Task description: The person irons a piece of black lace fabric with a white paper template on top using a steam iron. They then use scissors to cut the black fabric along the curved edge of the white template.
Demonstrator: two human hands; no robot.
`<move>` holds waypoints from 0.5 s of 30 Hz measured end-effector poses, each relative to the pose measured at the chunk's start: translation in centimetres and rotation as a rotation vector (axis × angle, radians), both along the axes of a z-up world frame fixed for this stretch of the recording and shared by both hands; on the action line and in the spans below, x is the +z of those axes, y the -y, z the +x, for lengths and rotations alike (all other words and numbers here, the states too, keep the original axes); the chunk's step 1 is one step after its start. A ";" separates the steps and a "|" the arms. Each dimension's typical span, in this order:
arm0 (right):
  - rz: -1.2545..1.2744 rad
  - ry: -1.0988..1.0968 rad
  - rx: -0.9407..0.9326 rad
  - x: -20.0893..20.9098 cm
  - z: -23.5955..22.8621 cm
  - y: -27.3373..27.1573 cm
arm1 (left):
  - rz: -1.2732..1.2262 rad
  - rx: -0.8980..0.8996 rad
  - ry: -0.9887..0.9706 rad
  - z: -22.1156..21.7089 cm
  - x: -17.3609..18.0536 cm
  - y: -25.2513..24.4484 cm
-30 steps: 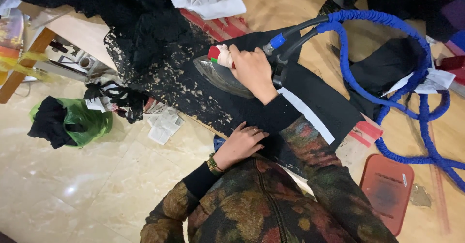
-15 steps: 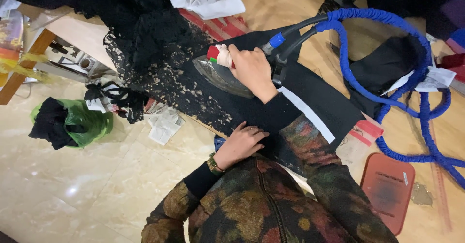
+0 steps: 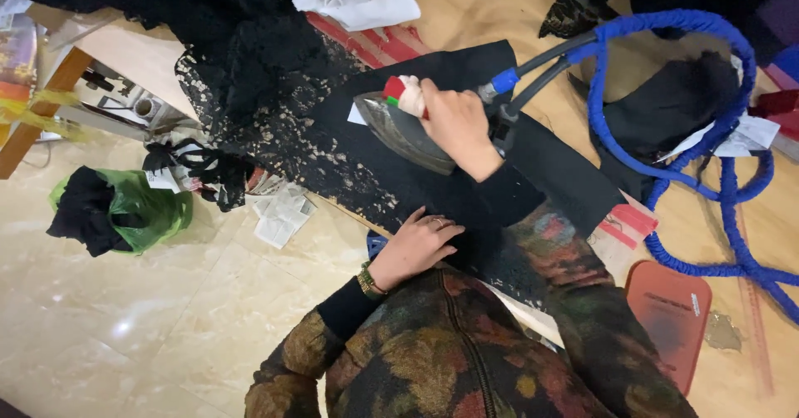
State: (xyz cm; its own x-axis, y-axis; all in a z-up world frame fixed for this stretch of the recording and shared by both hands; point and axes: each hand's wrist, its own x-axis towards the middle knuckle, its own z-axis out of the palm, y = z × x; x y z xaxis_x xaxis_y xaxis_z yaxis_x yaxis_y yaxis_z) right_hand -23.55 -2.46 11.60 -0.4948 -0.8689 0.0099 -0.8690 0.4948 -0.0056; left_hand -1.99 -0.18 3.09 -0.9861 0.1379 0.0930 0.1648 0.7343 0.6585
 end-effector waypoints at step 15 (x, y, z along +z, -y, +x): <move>0.087 -0.025 -0.243 2.1 -0.7 -14.0 | -0.011 -0.107 0.025 -0.8 2.5 0.0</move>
State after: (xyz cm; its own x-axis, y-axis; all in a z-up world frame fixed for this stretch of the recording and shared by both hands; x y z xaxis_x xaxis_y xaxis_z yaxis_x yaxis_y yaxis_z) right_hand -24.27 11.59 13.73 -0.6898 -0.7227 -0.0449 -0.7238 0.6868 0.0659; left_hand -2.77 -0.16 5.55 -0.9677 0.2430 0.0664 0.2260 0.7209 0.6551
